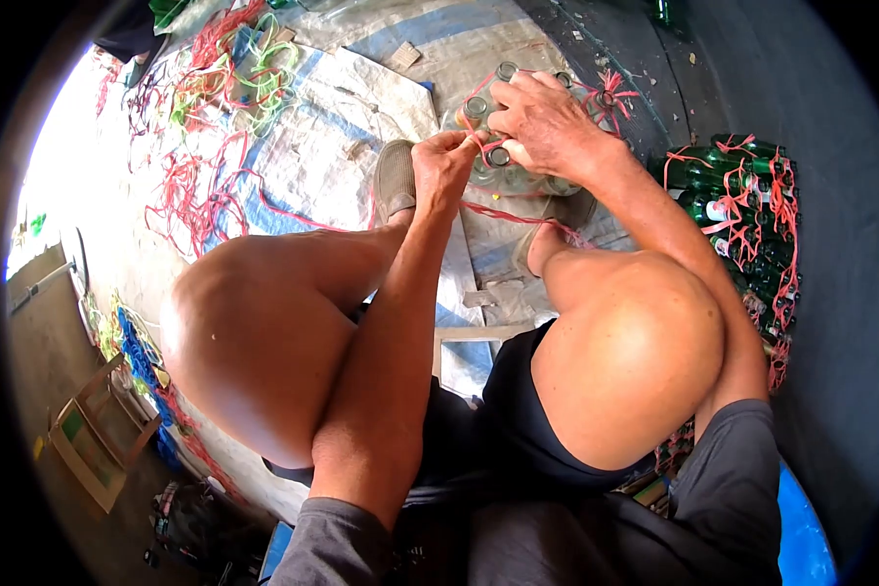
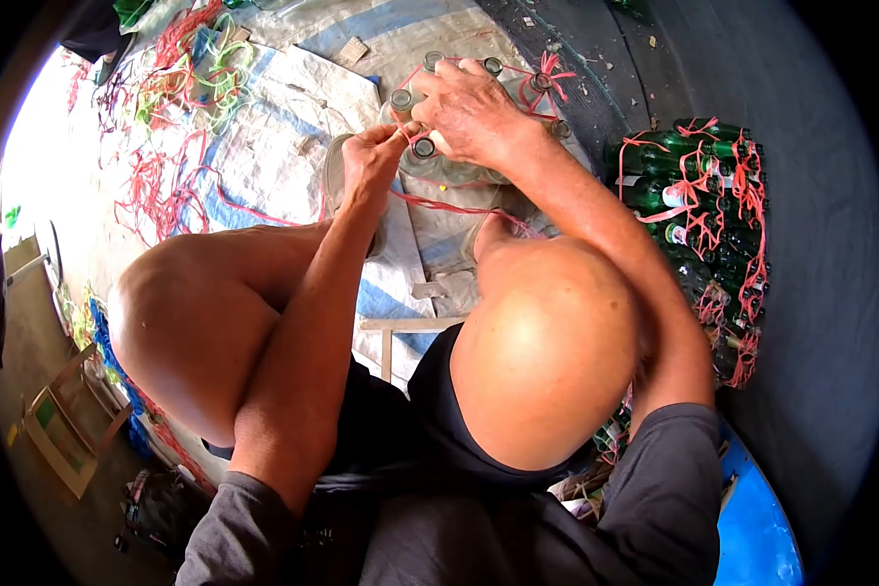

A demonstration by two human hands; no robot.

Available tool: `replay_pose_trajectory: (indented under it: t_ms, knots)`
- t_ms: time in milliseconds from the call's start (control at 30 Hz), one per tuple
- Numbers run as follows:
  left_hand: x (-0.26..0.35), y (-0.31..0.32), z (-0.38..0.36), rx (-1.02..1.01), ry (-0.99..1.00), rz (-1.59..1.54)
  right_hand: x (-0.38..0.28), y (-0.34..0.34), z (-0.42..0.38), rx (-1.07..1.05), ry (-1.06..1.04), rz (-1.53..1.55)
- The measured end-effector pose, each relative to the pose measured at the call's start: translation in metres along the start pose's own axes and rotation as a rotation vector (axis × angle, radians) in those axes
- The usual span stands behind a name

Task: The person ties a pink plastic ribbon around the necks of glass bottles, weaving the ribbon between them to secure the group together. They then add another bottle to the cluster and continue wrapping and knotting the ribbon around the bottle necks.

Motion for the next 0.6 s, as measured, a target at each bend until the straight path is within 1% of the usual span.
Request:
replay_pose_trajectory:
  t_ms: [67, 167, 267, 367, 467, 600]
  knots:
    - [0.002, 0.001, -0.001, -0.024, -0.035, 0.002, 0.0, -0.003, -0.001, 0.038, 0.003, -0.009]
    - [0.003, 0.003, 0.0, -0.053, -0.024, -0.004, 0.002, -0.015, -0.003, 0.023, 0.069, -0.051]
    - [0.005, 0.007, 0.0, -0.094, -0.007, -0.05, 0.011, -0.018, -0.007, -0.038, 0.164, -0.087]
    - [0.004, 0.01, 0.002, -0.115, -0.001, -0.08, 0.015, -0.023, -0.011, -0.039, 0.186, -0.128]
    - [0.0, 0.01, 0.003, -0.134, 0.01, -0.081, 0.022, -0.027, -0.017, 0.027, 0.24, -0.06]
    - [0.007, 0.012, 0.0, -0.14, 0.023, -0.085, 0.034, -0.025, -0.026, 0.03, 0.358, -0.032]
Point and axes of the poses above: each hand's wrist, its own z-axis towards the middle knuckle, its own y-axis out of the palm, x = y × z, the point moved 9 cm from there along z, towards the middle knuckle, and after that the axes turned 3 degrees about z, right-handed, at the moved point
